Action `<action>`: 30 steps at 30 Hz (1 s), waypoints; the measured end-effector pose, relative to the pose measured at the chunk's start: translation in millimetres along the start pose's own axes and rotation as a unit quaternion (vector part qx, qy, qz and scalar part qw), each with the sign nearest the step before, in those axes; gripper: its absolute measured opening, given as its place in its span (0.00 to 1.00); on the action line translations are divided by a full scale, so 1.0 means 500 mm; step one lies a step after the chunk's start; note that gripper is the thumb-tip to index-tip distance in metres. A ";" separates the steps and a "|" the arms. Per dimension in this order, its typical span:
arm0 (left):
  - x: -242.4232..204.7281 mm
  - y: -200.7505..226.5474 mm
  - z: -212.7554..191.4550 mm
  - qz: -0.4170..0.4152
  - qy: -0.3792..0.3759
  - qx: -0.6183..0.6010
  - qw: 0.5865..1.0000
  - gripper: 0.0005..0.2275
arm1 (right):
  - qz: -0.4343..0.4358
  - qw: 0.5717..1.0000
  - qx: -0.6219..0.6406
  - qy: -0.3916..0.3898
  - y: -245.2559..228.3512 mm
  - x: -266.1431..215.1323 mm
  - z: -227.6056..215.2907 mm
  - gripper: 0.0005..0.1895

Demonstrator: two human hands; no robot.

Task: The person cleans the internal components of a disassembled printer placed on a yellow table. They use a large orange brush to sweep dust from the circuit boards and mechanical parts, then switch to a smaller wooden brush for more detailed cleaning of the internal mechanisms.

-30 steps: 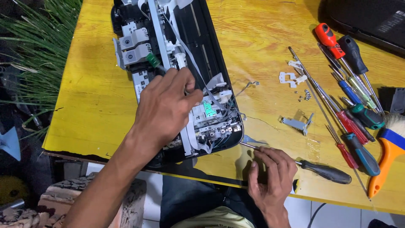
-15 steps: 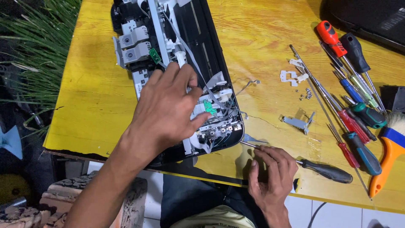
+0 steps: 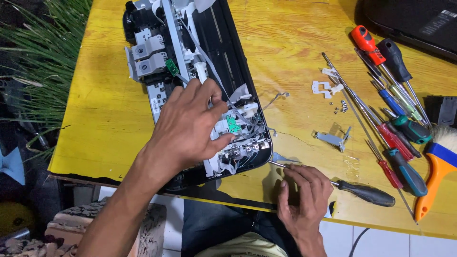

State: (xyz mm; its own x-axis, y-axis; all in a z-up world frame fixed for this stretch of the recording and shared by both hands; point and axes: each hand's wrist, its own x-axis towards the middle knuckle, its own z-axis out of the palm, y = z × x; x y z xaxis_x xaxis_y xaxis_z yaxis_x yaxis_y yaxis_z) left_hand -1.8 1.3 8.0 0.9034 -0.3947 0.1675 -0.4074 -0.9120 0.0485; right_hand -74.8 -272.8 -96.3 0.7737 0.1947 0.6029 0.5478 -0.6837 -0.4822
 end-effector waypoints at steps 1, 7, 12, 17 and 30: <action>-0.001 0.012 -0.002 0.000 0.000 -0.001 1.000 0.24 | 0.000 1.000 -0.001 -0.001 -0.001 0.005 0.000 0.07; -0.002 0.069 -0.008 -0.055 0.151 -0.081 0.984 0.16 | 0.017 0.999 0.025 0.011 -0.021 0.042 -0.012 0.09; 0.016 0.083 0.020 -0.050 0.206 -0.019 0.977 0.09 | -0.030 0.993 0.117 0.014 -0.022 0.172 0.008 0.12; 0.023 0.083 0.044 -0.105 0.235 -0.162 0.953 0.09 | -0.003 0.952 0.305 -0.040 -0.012 0.264 0.081 0.18; 0.024 0.074 0.064 -0.087 0.272 -0.246 0.926 0.12 | 0.015 0.927 0.359 -0.105 0.015 0.265 0.106 0.16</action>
State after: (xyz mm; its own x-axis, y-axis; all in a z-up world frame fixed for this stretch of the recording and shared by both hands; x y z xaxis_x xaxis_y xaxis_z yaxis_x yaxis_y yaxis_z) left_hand -1.9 -40.8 -20.0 0.8147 -0.0104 0.5799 -0.3952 -0.7417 0.5419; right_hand 48.5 -214.8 -53.6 0.7956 0.3680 0.4812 0.5371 -0.0609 -0.8413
